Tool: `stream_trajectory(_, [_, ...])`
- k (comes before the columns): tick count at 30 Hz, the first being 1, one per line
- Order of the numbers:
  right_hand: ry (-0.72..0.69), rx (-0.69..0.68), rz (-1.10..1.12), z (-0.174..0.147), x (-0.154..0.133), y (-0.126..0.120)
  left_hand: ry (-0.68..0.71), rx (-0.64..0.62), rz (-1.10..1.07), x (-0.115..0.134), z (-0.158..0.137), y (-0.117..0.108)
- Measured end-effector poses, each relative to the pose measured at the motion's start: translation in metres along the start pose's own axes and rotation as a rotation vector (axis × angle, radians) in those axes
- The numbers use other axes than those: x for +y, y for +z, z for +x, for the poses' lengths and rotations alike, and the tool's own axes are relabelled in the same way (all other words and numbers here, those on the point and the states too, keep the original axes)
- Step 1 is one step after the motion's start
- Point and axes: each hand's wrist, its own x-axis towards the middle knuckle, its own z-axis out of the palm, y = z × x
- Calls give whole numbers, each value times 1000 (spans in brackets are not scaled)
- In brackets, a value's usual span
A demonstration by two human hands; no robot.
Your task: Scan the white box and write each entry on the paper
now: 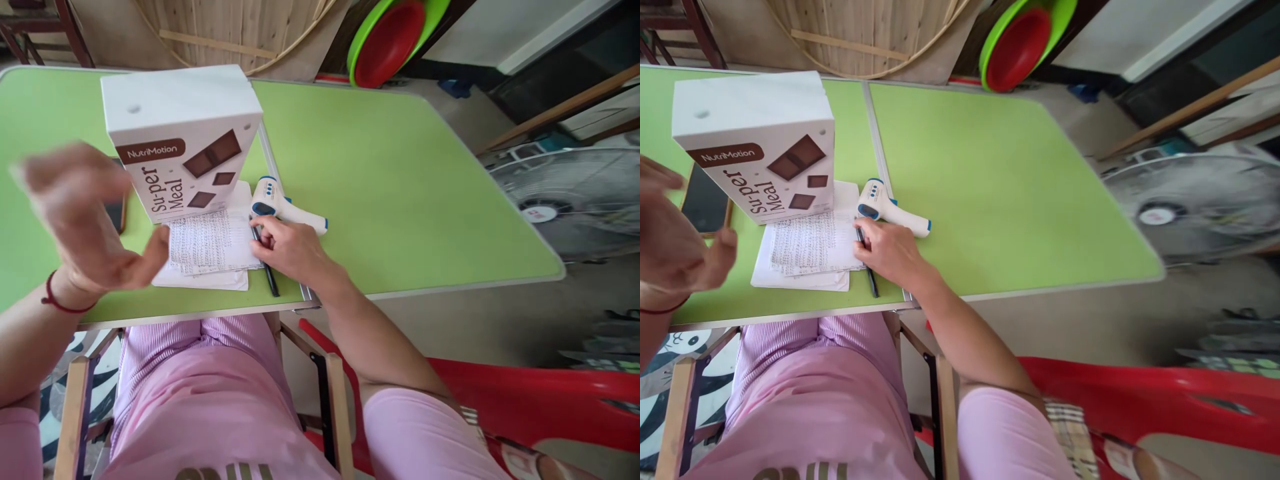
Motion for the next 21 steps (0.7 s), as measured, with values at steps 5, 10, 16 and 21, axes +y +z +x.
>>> stream_trajectory(5, [-71, 138, 446, -5, 9, -4, 466, -607, -1, 39, -10, 14])
stream_trajectory(10, [-120, 196, 739, -14, 9, 0, 397, -824, 85, 38, -26, 34])
stream_trajectory(16, [19, 382, 844, -16, -6, 6, 380, -813, 101, 42, -37, 40])
stream_trajectory(21, [122, 235, 967, -10, -16, 8, 371, -764, 130, 48, -40, 41])
